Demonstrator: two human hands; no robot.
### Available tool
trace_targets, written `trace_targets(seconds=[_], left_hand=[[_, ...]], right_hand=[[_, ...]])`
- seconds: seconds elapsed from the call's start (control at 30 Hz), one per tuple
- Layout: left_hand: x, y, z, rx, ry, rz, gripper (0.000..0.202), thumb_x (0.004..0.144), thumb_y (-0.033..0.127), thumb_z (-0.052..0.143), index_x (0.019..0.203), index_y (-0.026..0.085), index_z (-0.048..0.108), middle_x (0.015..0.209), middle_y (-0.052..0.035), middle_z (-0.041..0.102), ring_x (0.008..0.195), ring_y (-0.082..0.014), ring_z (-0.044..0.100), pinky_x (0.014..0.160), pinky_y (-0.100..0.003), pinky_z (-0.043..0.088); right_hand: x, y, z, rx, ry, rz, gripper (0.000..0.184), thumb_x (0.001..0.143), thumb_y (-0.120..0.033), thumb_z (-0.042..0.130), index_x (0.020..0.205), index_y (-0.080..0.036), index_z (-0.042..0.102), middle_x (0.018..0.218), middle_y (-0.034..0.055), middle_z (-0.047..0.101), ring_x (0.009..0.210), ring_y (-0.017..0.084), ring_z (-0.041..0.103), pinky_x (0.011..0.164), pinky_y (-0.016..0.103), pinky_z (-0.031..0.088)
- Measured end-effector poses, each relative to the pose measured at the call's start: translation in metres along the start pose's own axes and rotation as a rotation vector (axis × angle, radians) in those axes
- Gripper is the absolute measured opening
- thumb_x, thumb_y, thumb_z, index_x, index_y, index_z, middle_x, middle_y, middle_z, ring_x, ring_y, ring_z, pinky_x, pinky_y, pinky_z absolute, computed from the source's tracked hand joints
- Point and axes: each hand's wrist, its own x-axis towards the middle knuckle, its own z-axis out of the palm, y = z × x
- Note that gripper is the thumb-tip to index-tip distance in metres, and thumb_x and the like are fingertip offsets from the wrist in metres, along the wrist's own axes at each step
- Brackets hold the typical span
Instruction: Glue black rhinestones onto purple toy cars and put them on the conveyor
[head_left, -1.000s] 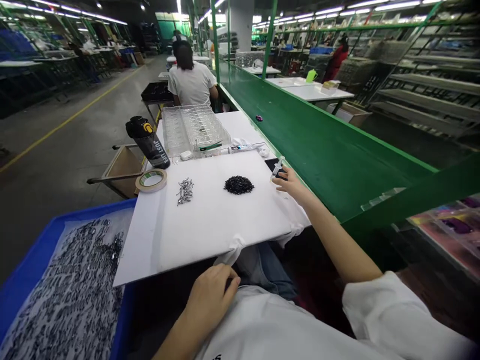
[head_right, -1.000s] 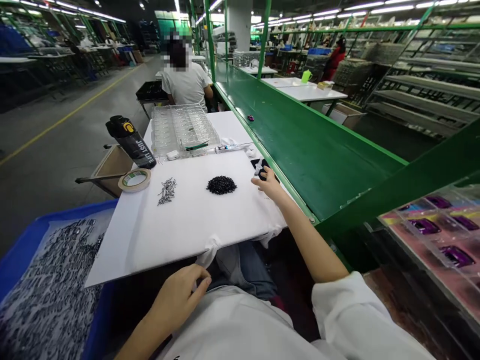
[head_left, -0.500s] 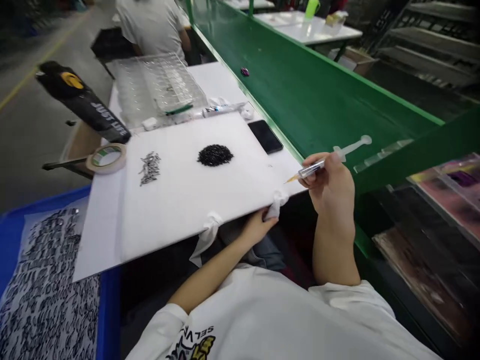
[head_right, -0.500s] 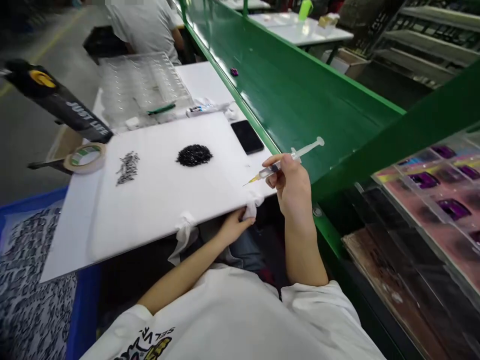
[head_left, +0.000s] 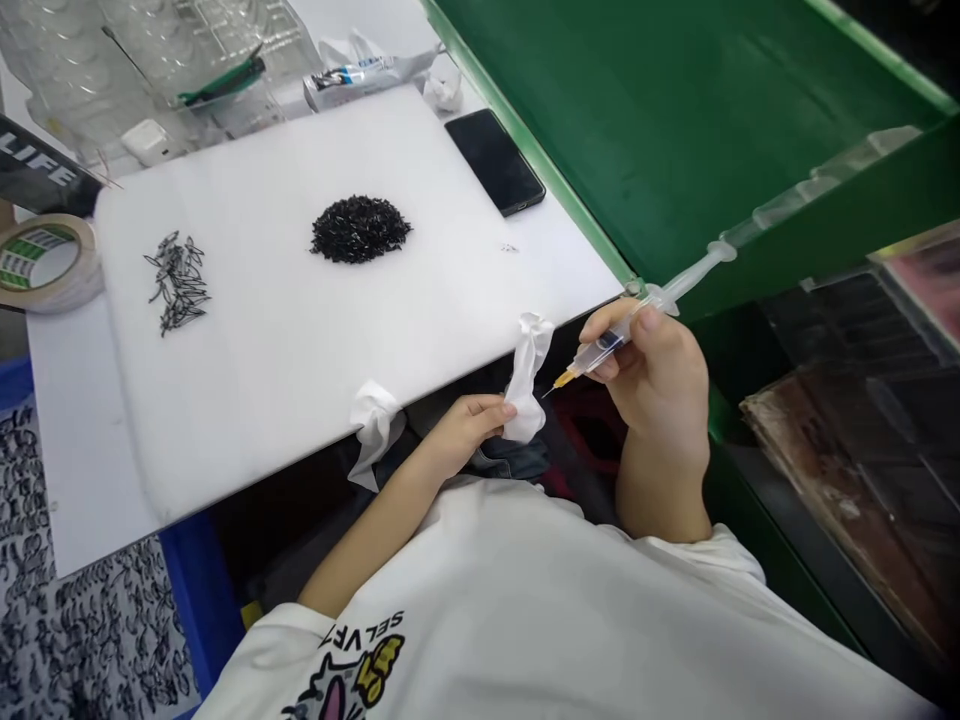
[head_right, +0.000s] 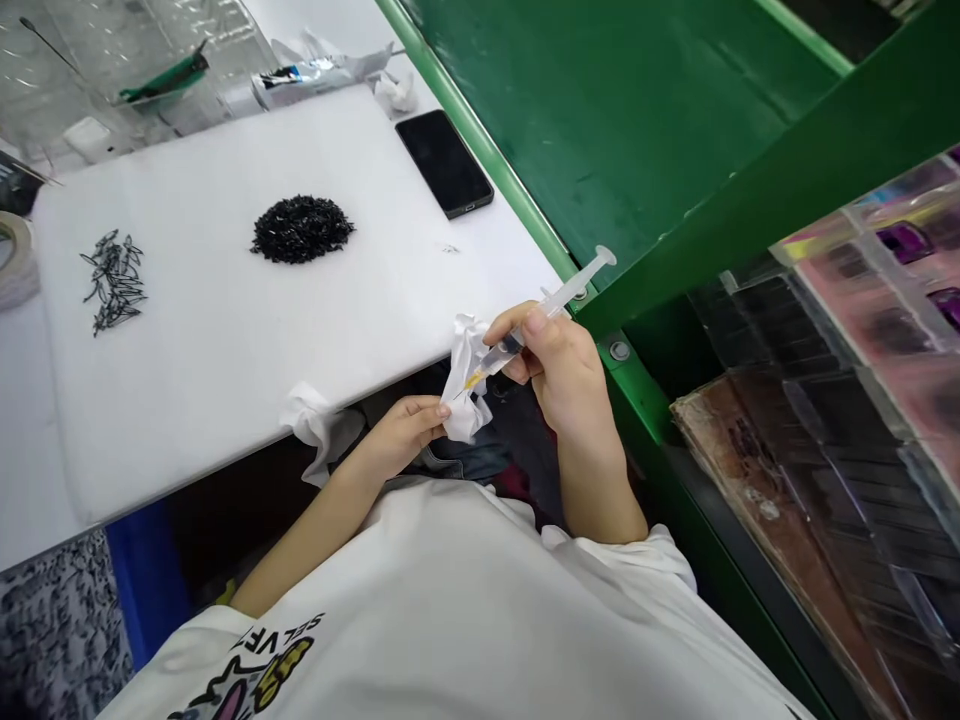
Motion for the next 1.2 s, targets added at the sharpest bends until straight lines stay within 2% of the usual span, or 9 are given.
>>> trace_targets(seconds=[0.13,0.23,0.33,0.43,0.6,0.9,1.2], left_hand=[[0.005,0.004,0.001,-0.161,-0.061,-0.107,0.026,0.060,0.024,0.060,0.082,0.010,0.065,0.073,-0.0049,0.062,0.066,-0.0152,0.057,0.065,-0.027,0.047],[0.013,0.002,0.007,-0.245,-0.038,-0.148,0.026,0.059,0.017,0.056,0.083,0.011,0.064,0.074,-0.0037,0.062,0.066,-0.0128,0.056,0.062,-0.023,0.046],[0.018,0.001,0.015,-0.277,-0.024,-0.168,0.021,0.064,0.021,0.062,0.083,0.011,0.063,0.074,-0.0025,0.061,0.064,-0.0108,0.055,0.059,-0.020,0.044],[0.018,0.005,0.021,-0.255,-0.034,-0.192,0.027,0.063,0.027,0.070,0.083,0.010,0.064,0.071,-0.0020,0.060,0.059,-0.0096,0.052,0.052,-0.019,0.040],[0.017,0.013,0.027,-0.165,-0.015,-0.172,0.029,0.056,0.033,0.076,0.064,0.011,0.059,0.054,0.0023,0.051,0.047,-0.0064,0.044,0.044,-0.018,0.032],[0.018,0.014,0.036,-0.053,0.069,0.005,0.038,0.065,0.048,0.067,0.065,0.012,0.055,0.054,0.0045,0.045,0.047,-0.0043,0.035,0.044,-0.018,0.027],[0.017,0.015,0.036,-0.041,0.053,0.042,0.038,0.068,0.049,0.063,0.063,0.013,0.054,0.055,0.0025,0.048,0.047,-0.0059,0.037,0.043,-0.019,0.029]], right_hand=[[0.001,0.012,-0.005,-0.044,0.012,0.034,0.038,0.078,-0.056,0.049,0.066,-0.022,0.060,0.044,-0.0031,0.033,0.042,0.008,0.033,0.043,0.024,0.023],[0.002,0.019,-0.009,-0.061,-0.010,0.081,0.037,0.079,-0.052,0.049,0.063,-0.020,0.059,0.042,-0.0036,0.032,0.041,0.007,0.031,0.042,0.024,0.022],[0.005,0.025,-0.014,-0.081,-0.030,0.104,0.035,0.081,-0.046,0.048,0.064,-0.018,0.060,0.044,-0.0039,0.034,0.042,0.007,0.032,0.043,0.023,0.022],[0.006,0.031,-0.016,-0.111,-0.036,0.103,0.033,0.082,-0.044,0.049,0.066,-0.017,0.061,0.046,-0.0040,0.036,0.043,0.006,0.033,0.044,0.022,0.023],[0.007,0.035,-0.016,-0.194,-0.030,0.112,0.033,0.082,-0.044,0.048,0.066,-0.018,0.061,0.047,-0.0037,0.038,0.045,0.007,0.036,0.045,0.023,0.026],[0.005,0.035,-0.014,-0.230,-0.080,0.022,0.028,0.085,-0.037,0.047,0.069,-0.018,0.061,0.055,-0.0028,0.045,0.051,0.008,0.039,0.049,0.023,0.029],[0.006,0.037,-0.012,-0.188,-0.060,0.010,0.027,0.086,-0.035,0.047,0.069,-0.020,0.060,0.055,-0.0023,0.044,0.049,0.008,0.038,0.048,0.024,0.030]])
